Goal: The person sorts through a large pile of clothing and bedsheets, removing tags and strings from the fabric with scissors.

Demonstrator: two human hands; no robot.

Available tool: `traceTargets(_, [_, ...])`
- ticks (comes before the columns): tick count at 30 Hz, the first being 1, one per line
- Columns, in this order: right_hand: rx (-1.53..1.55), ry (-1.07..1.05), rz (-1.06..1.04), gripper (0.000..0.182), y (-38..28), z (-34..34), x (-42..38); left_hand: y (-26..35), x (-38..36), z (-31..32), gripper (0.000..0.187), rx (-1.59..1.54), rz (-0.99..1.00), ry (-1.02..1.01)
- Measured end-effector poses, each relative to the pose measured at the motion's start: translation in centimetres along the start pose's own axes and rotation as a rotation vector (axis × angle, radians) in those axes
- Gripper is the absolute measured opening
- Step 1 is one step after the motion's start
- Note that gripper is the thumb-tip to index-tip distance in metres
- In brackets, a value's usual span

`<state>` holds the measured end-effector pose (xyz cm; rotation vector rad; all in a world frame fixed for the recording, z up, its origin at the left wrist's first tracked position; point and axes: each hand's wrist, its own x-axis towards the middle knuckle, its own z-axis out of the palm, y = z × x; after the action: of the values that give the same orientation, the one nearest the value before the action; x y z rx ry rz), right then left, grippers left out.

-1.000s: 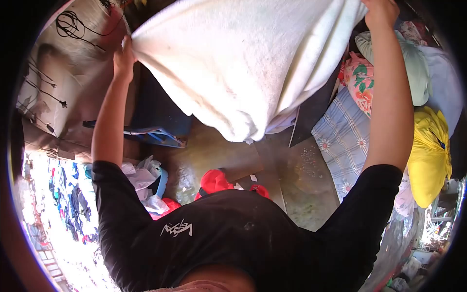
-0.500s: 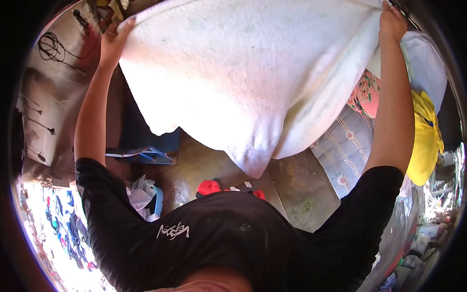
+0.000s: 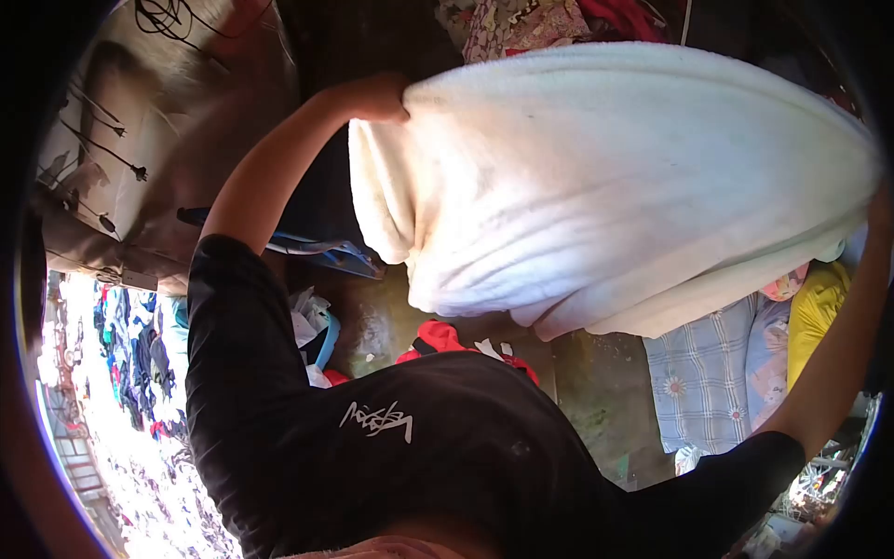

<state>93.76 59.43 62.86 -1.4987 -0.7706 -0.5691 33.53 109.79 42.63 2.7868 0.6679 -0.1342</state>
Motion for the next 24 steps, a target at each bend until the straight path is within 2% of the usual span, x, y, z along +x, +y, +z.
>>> traceTargets(1, [0.003, 0.007, 0.006, 0.031, -0.7, -0.3, -0.2, 1.7, -1.6, 0.7, 0.038, -0.148, 0.077, 0.031])
traceTargets(2, [0.007, 0.008, 0.017, 0.03, -2.0, -0.3, -0.8, 0.4, 0.4, 4.0, 0.037, -0.131, -0.027, -0.071])
traceTargets(3, [0.011, 0.017, 0.014, 0.03, -2.7, -0.4, -0.9, 2.6, -1.2, 5.1, 0.039, -0.134, 0.074, -0.068])
traceTargets(4, [0.013, 0.019, 0.012, 0.029, -3.8, -0.5, -1.1, 3.0, -1.2, 7.9, 0.05, -0.274, 0.066, -0.232])
traceTargets(5, [0.013, 0.022, 0.007, 0.029, -5.0, -0.5, -1.4, 1.1, 0.4, 15.3, 0.052, -0.412, 0.07, -0.302])
traceTargets(6, [0.021, 0.021, -0.002, 0.028, -6.5, -0.4, -1.8, 2.9, -0.6, 20.2, 0.057, -0.627, 0.231, -0.244])
traceTargets(7, [0.028, 0.018, -0.016, 0.028, -8.1, 0.0, -2.1, 5.2, -1.5, 25.2, 0.062, -0.691, 0.377, -0.209])
traceTargets(8, [0.038, 0.016, -0.023, 0.028, -9.7, 0.3, -2.5, 7.6, -2.6, 29.9, 0.061, -0.73, 0.41, -0.186])
traceTargets(9, [0.037, 0.013, -0.035, 0.027, -11.2, 0.6, -2.9, 11.1, -4.1, 29.8, 0.065, -0.807, 0.412, -0.333])
traceTargets(10, [0.042, 0.0, -0.049, 0.027, -12.7, 1.2, -3.2, 14.3, -4.7, 30.9, 0.063, -0.702, 0.357, -0.414])
traceTargets(13, [0.082, -0.047, -0.098, 0.026, -17.3, 4.1, -3.8, 20.2, -6.0, 34.0, 0.063, -0.896, 0.431, -0.449])
traceTargets(16, [0.142, -0.087, -0.125, 0.025, -21.4, 6.2, -5.4, 23.1, -5.8, 32.7, 0.062, -0.787, 0.469, -0.816])
traceTargets(17, [0.159, -0.102, -0.132, 0.024, -22.6, 6.9, -5.8, 23.5, -5.9, 33.6, 0.061, -0.864, 0.45, -0.844])
traceTargets(21, [0.214, -0.157, -0.148, 0.023, -26.2, 9.1, -7.9, 24.5, -2.5, 44.0, 0.056, -1.288, 0.415, -0.979])
traceTargets(23, [0.228, -0.177, -0.153, 0.023, -27.6, 9.8, -8.7, 26.2, -0.3, 37.5, 0.056, -1.27, 0.173, -0.892])
traceTargets(24, [0.236, -0.19, -0.15, 0.022, -28.2, 10.1, -9.1, 27.1, 0.7, 35.8, 0.057, -1.189, 0.264, -0.586])
